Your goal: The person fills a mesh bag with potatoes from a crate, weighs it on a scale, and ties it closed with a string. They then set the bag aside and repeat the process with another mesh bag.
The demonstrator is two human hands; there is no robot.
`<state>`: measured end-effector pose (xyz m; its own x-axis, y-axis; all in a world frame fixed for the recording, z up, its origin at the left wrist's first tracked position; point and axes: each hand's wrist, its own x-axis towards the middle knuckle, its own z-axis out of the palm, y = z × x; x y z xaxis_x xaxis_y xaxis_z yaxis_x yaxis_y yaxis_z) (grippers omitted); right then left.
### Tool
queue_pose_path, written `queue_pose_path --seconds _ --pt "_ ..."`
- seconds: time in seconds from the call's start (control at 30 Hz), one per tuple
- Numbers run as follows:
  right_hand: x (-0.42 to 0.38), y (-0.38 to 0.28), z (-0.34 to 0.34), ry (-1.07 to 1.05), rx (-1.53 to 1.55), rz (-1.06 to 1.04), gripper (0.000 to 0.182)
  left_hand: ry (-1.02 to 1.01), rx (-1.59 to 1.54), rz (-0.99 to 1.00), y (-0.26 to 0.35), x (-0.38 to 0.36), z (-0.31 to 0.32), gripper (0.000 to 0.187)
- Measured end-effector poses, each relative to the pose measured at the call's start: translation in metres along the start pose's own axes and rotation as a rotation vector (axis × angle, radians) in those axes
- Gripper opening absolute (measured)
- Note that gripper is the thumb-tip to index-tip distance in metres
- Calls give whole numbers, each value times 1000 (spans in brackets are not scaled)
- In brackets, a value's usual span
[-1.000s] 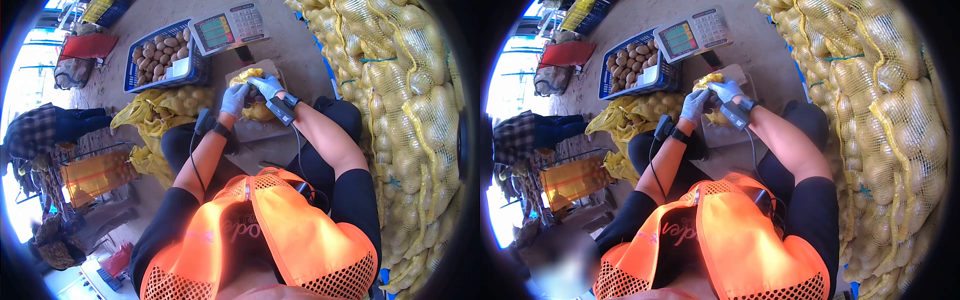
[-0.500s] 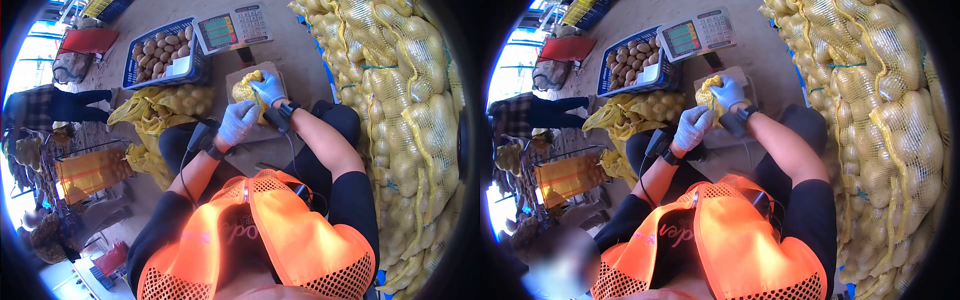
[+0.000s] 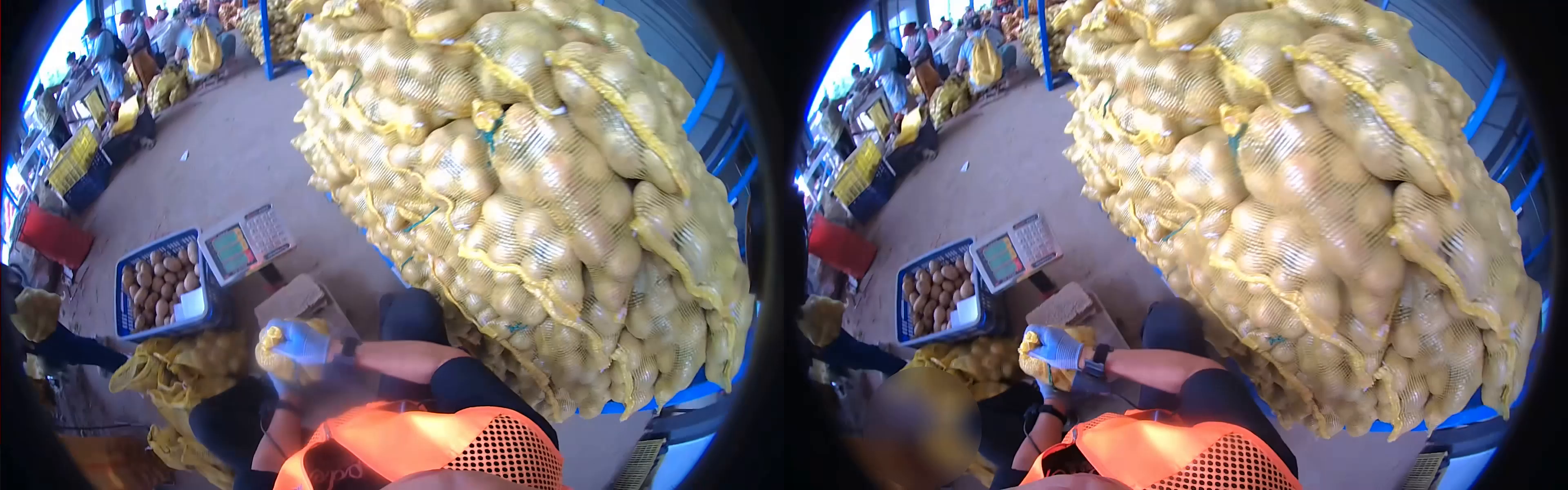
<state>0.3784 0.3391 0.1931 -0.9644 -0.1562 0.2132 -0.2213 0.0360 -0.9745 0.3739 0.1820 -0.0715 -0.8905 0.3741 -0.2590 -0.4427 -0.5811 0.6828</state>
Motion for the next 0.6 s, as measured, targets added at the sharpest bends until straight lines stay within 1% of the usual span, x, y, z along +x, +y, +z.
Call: queue_pose_path --seconds 0.03,0.07,0.1,0.13,0.17,0.2,0.23,0.27,0.3,0.33,0.37,0.4,0.43,0.47,0.5,0.53,0.57,0.6 --pt "1 -24 -3 37 187 -19 16 -208 -343 -66 19 -6 20 66" --pt "-4 -54 -8 36 104 -75 16 -235 -333 -57 43 -21 48 66" --pt "-11 -87 -12 35 25 -126 15 -170 -327 -29 70 -42 80 56" --pt "-14 -120 -17 62 97 -177 14 -100 -320 -2 95 -57 105 47" --pt "-13 -135 -25 103 63 -260 15 -105 -315 -1 110 -58 125 47" --pt "-10 -151 -33 144 30 -342 16 -153 -298 23 127 -52 149 56" --pt "-11 -191 -44 270 200 -370 17 -198 -284 48 148 -54 182 67" --pt "-12 -239 -66 311 123 -469 28 -220 -384 -18 190 -80 256 69" --pt "-12 -285 -87 350 284 -535 40 -254 -325 -43 226 -93 321 71" --pt "-6 -344 -107 568 -109 -877 35 -239 -311 24 248 -94 369 70" --pt "-8 -390 -119 641 -191 -1025 52 -520 -315 79 269 -91 411 70" --pt "0 -432 -141 951 -652 -1285 61 -792 -334 105 287 -96 464 70" --pt "1 -461 -152 1259 -1156 -1507 71 -1225 -300 81 304 -97 511 63" --pt "-5 -471 -127 1358 -1090 -1410 73 -1296 180 655 310 -60 583 48" --pt "0 -471 -106 1448 -981 -1326 75 -1218 693 1253 321 -47 634 34" --pt "-19 -463 -93 1259 -1012 -1164 78 -1236 679 1259 314 -39 640 34" --pt "-19 -449 -107 1009 -1043 -1353 78 -1242 698 1300 311 -47 639 33" --pt "-25 -432 -107 1012 -1046 -1228 73 -1245 723 1339 309 -57 633 32"
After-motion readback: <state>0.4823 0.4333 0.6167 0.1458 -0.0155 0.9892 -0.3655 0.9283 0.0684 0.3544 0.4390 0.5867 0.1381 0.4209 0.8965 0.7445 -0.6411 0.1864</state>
